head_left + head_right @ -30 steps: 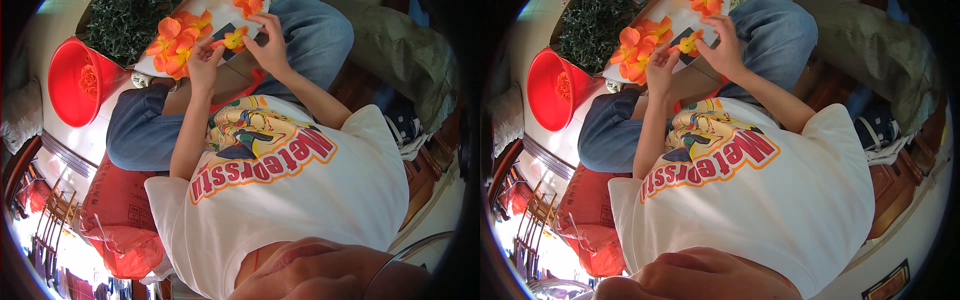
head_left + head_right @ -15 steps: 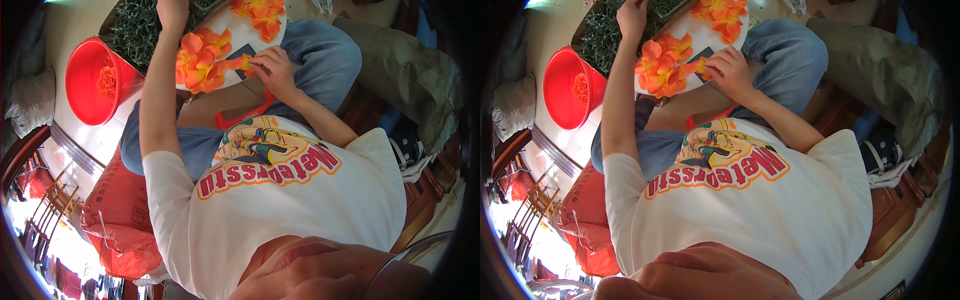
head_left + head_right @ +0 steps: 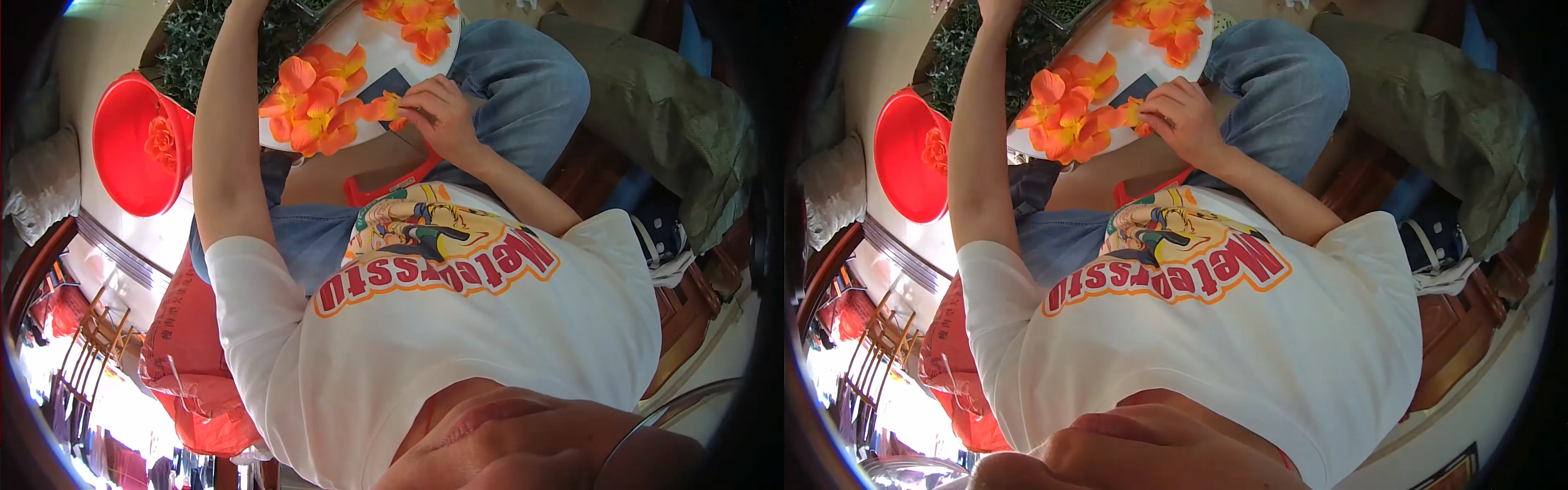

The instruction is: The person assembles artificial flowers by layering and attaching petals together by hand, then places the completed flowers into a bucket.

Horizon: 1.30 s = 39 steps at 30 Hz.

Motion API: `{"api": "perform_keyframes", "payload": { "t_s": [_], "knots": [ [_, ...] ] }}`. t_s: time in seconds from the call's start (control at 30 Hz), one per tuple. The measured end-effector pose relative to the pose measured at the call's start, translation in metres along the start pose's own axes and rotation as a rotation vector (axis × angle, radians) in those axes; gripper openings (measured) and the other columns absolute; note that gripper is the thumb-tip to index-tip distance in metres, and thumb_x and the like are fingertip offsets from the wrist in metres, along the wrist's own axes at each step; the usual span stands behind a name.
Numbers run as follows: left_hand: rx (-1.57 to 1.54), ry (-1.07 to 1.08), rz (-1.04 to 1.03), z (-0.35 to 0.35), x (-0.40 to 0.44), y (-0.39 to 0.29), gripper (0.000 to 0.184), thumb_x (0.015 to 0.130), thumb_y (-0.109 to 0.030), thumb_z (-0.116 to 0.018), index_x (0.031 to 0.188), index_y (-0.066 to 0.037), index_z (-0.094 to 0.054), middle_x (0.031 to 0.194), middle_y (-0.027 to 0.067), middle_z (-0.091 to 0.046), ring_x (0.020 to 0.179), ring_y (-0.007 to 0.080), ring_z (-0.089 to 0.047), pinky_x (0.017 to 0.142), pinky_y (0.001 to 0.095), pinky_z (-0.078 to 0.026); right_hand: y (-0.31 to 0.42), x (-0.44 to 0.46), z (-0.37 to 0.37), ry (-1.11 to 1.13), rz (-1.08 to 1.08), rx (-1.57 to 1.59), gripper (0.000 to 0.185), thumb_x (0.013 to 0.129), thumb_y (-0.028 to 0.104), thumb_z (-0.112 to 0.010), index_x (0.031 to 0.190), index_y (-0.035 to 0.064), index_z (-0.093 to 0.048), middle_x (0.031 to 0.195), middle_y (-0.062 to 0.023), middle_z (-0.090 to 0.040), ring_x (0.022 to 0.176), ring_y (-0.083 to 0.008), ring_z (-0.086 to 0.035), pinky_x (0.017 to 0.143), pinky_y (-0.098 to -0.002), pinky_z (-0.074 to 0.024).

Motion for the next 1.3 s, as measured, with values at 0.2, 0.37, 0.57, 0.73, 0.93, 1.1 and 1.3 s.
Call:
{"api": "perform_keyframes", "payload": {
  "t_s": [0.2, 0.37, 0.57, 0.73, 0.93, 1.1, 1.3],
  "knots": [
    [-0.665, 0.197, 0.314, 0.092, -0.070, -0.080, 0.013, 0.086, -0.007, -0.069, 0.098, -0.001, -0.069, 0.085, 0.0089, -0.070, 0.075, 0.0132, -0.063, 0.070, 0.0300, -0.051, 0.012, 0.003, 0.014, -0.122, -0.060, 0.208, 0.023, 0.079, 0.009, -0.075, 0.099, 0.0046, -0.066, 0.098, -0.0103, -0.066, 0.088, -0.0247, -0.062, 0.076, -0.0329, -0.0491],
    [-0.999, 0.313, 0.234, 0.098, -0.174, -0.120, 0.022, 0.081, 0.003, -0.070, 0.103, -0.001, -0.069, 0.099, 0.0084, -0.072, 0.090, 0.0139, -0.067, 0.084, 0.0274, -0.053, 0.017, 0.007, 0.027, -0.127, -0.187, 0.406, 0.023, 0.082, 0.005, -0.073, 0.103, 0.0011, -0.065, 0.099, -0.0094, -0.066, 0.085, -0.0177, -0.065, 0.076, -0.0285, -0.0511],
    [-1.051, 0.130, 0.270, 0.099, -0.242, -0.158, 0.023, 0.077, 0.005, -0.073, 0.098, -0.002, -0.069, 0.103, 0.0068, -0.072, 0.098, 0.0171, -0.066, 0.089, 0.0301, -0.050, 0.042, 0.002, 0.024, -0.087, -0.548, 0.978, 0.022, 0.088, 0.005, -0.069, 0.107, -0.0039, -0.063, 0.101, -0.0085, -0.067, 0.090, -0.0119, -0.065, 0.081, -0.0241, -0.0529],
    [-0.915, 0.010, 0.219, 0.098, -0.262, -0.168, 0.024, 0.076, 0.006, -0.072, 0.098, -0.002, -0.068, 0.107, 0.0083, -0.071, 0.102, 0.0219, -0.066, 0.090, 0.0321, -0.050, 0.044, -0.002, 0.024, -0.053, -0.636, 1.045, 0.021, 0.089, 0.002, -0.067, 0.108, -0.0034, -0.062, 0.099, -0.0083, -0.068, 0.092, -0.0119, -0.066, 0.082, -0.0235, -0.0525],
    [-0.720, -0.067, 0.207, 0.104, -0.269, -0.141, 0.027, 0.077, 0.003, -0.074, 0.103, -0.001, -0.068, 0.108, 0.0098, -0.071, 0.103, 0.0220, -0.066, 0.089, 0.0323, -0.050, 0.021, -0.005, 0.015, -0.130, -0.390, 0.558, 0.018, 0.084, 0.004, -0.071, 0.101, 0.0002, -0.068, 0.093, -0.0073, -0.070, 0.084, -0.0122, -0.067, 0.072, -0.0248, -0.0551],
    [-0.522, -0.102, 0.372, 0.120, -0.272, -0.100, 0.024, 0.084, 0.001, -0.070, 0.107, 0.000, -0.069, 0.109, 0.0094, -0.071, 0.100, 0.0159, -0.067, 0.091, 0.0285, -0.049, 0.017, -0.001, 0.004, -0.064, -0.025, 0.148, 0.020, 0.078, 0.005, -0.075, 0.098, 0.0039, -0.069, 0.094, -0.0085, -0.070, 0.080, -0.0206, -0.068, 0.069, -0.0275, -0.0554],
    [-0.400, -0.154, 0.418, 0.123, -0.265, -0.068, 0.020, 0.085, -0.006, -0.071, 0.104, -0.002, -0.071, 0.099, 0.0083, -0.073, 0.090, 0.0168, -0.069, 0.083, 0.0291, -0.051, 0.019, 0.004, 0.003, 0.003, -0.062, 0.110, 0.020, 0.076, 0.007, -0.076, 0.093, 0.0030, -0.068, 0.092, -0.0080, -0.069, 0.079, -0.0236, -0.067, 0.067, -0.0308, -0.0543]
  ]
}}
Point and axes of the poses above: each hand's wrist, its own x-axis towards the middle knuckle, its own z-axis out of the back of the hand, y = z × x, the point moved 1 cm from there along x, towards the middle knuckle
